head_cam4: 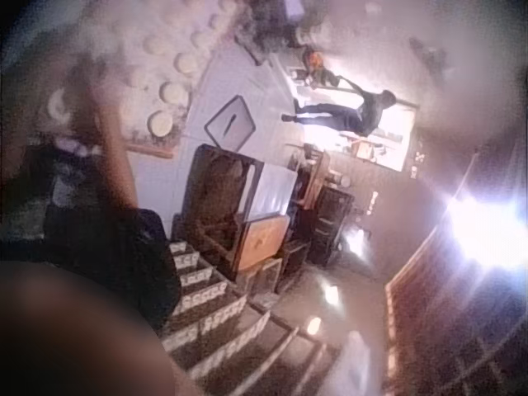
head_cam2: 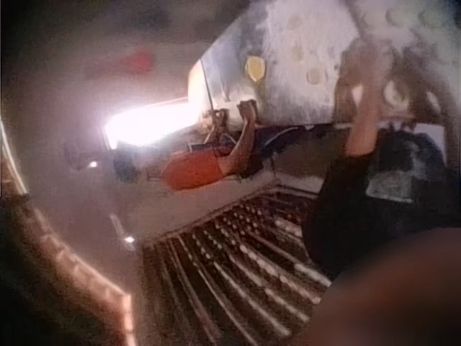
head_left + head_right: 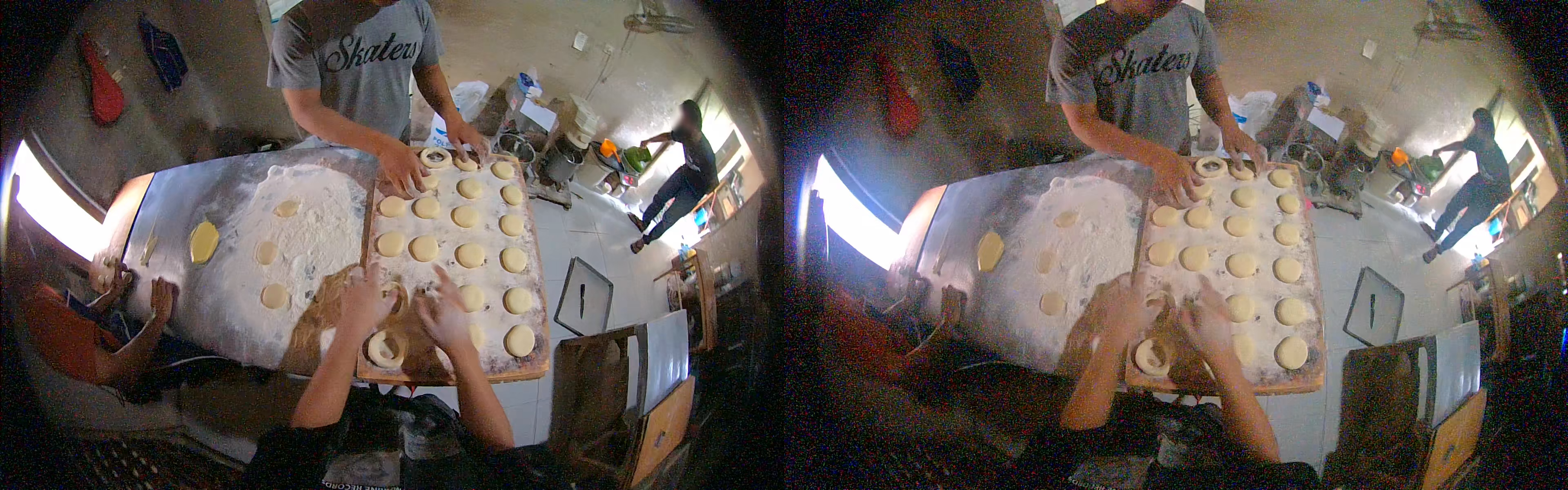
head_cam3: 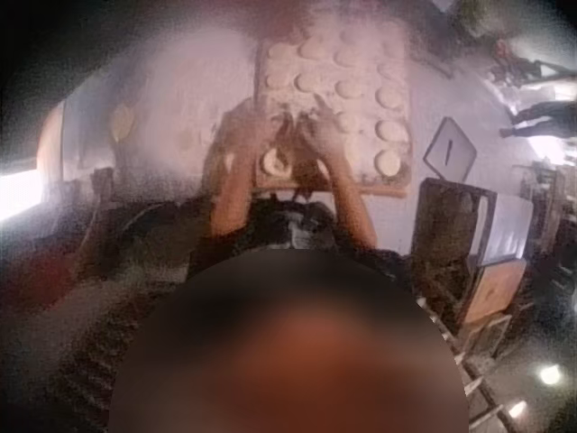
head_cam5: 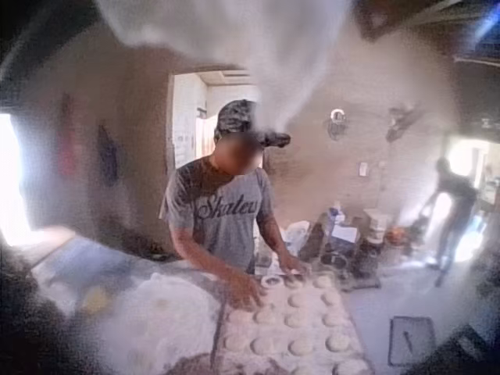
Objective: The person shapes small dough balls into rings by hand and places them on a wooden tray. They repeatedly pick up dough, form rings, and arrange them in rows while another person works nearby.
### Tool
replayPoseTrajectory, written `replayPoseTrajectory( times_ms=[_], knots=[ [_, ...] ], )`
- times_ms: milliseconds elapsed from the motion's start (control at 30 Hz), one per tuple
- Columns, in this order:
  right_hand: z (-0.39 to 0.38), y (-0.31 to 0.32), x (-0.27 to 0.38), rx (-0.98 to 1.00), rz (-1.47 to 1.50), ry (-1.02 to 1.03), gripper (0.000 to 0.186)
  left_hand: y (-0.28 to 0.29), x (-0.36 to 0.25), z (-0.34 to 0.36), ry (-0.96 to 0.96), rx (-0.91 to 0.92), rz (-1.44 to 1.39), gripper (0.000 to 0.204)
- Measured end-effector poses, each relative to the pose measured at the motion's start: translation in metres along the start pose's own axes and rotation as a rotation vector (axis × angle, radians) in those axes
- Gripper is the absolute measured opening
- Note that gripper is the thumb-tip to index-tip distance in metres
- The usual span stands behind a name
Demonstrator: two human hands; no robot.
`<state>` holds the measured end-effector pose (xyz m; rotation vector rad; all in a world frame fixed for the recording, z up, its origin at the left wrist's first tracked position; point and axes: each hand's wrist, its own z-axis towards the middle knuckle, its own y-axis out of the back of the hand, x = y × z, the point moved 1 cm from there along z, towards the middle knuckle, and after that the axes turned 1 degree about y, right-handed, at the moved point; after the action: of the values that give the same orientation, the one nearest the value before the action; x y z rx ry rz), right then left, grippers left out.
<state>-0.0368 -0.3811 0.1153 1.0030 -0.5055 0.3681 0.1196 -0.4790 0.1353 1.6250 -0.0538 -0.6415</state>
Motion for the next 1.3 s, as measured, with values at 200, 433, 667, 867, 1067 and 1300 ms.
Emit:
replayPoseTrajectory(
  times_ms=[200,433,667,867,1067,1300],
  knots=[
    [-0.088,0.070,-0.023,0.221,-0.296,-0.684,0.034,-0.048,-0.106,0.015,-0.431,0.072,0.050,0.038],
    [-0.045,0.057,0.031,0.285,-0.032,-0.654,0.038,-0.040,-0.082,0.008,-0.437,0.178,-0.565,0.033],
    [0.079,-0.077,0.093,0.456,0.171,-0.203,0.037,0.041,0.168,0.025,-0.032,-0.133,-0.593,0.032],
    [0.157,-0.216,0.103,0.508,-0.269,-0.083,0.030,0.055,0.233,0.017,-0.033,-0.505,-0.101,0.032],
    [0.156,-0.202,0.113,0.662,0.187,-0.231,0.025,0.060,0.228,0.022,0.095,-0.253,-0.446,0.033],
    [0.135,-0.161,0.165,0.371,0.511,-0.291,0.038,0.106,0.212,0.015,0.019,-0.027,-0.902,0.026]
  ],
)
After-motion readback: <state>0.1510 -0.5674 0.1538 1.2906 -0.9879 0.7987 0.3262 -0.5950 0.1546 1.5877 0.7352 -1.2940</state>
